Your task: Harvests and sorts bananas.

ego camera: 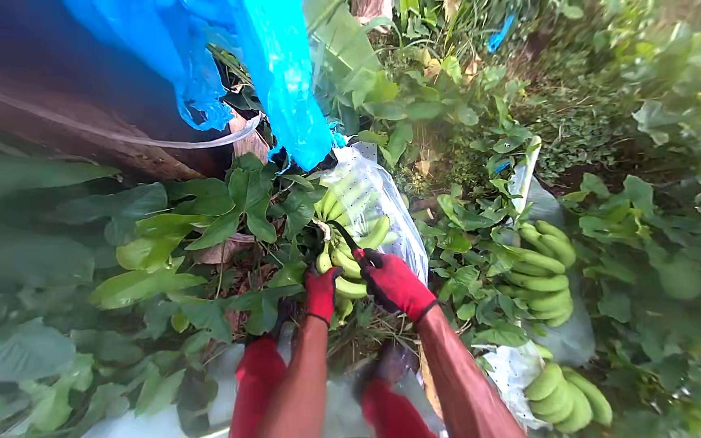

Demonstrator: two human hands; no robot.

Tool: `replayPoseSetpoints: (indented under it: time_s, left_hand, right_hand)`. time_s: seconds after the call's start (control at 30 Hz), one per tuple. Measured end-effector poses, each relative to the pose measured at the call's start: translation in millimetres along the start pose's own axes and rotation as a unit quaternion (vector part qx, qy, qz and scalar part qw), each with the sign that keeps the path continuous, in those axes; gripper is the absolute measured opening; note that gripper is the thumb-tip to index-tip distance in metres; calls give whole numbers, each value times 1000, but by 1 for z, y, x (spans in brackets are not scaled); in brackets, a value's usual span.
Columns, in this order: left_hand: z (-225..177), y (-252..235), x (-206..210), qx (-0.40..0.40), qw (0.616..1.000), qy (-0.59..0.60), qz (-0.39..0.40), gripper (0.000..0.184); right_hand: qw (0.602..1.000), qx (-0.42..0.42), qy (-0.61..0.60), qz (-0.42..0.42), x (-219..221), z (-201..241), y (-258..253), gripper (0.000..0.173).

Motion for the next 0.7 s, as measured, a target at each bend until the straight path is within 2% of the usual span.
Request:
replayPoseSetpoints:
  time_s: [0.13, 0.27, 0.5, 0.7]
  left_hand:
    - [-7, 23, 6, 14, 1000, 24, 3, 79]
    - [-4, 27, 8, 6, 999, 33, -3, 75]
    - [4, 18, 7, 4, 999, 40, 0, 76]
    - [4, 20, 7, -10, 999, 45, 1, 73]
  right_hand:
    - [999, -38, 28, -15, 14, 18, -19, 37]
    - [999, -20, 41, 13, 27, 3, -38, 36]
    - [999, -20, 51, 1, 34, -16, -51, 38]
    - [997, 44, -55, 41, 42, -25, -52, 40]
Point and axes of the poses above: each hand's wrist, its own y-axis away from the middle knuckle, its own x-axis out of the palm, z = x × y, the point moved 8 cm from there along -y, towards the middle knuckle, and after that the axes turned 12 degrees about -y, right-handed, at the moved point
